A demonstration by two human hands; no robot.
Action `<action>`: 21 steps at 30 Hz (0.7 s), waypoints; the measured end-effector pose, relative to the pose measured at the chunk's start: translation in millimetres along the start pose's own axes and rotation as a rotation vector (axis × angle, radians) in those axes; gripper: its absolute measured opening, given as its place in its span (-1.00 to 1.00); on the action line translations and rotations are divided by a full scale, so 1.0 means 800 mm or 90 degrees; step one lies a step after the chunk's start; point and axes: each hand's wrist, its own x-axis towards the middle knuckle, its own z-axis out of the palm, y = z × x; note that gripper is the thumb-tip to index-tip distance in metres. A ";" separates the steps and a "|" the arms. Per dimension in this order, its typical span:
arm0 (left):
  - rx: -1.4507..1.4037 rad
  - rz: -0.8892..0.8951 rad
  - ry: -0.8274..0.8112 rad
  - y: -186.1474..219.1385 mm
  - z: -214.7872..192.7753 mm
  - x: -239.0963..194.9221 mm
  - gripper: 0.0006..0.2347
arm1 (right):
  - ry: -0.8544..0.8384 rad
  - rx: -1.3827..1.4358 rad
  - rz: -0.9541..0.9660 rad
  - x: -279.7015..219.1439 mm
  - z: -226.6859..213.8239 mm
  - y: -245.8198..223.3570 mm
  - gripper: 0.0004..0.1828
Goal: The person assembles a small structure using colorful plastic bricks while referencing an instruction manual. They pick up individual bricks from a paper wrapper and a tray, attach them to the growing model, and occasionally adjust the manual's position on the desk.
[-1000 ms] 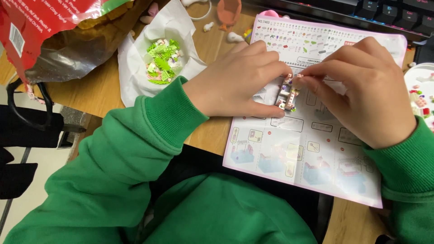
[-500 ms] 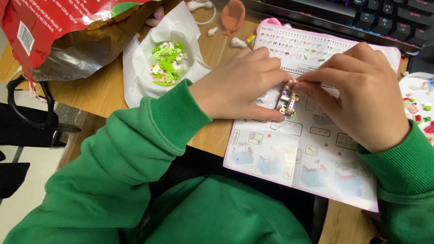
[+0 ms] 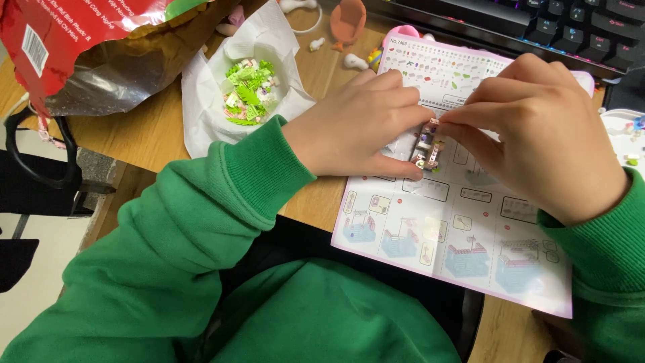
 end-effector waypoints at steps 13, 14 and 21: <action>-0.045 -0.014 -0.037 0.001 -0.009 0.002 -0.48 | -0.022 0.051 0.033 -0.007 -0.013 0.021 -0.82; -0.054 -0.023 -0.044 0.000 -0.010 0.002 -0.47 | -0.003 0.072 0.049 -0.012 -0.022 0.028 -0.80; -0.239 -0.085 -0.114 -0.002 -0.023 0.005 -0.55 | -0.118 0.058 0.258 -0.046 -0.054 0.047 -0.89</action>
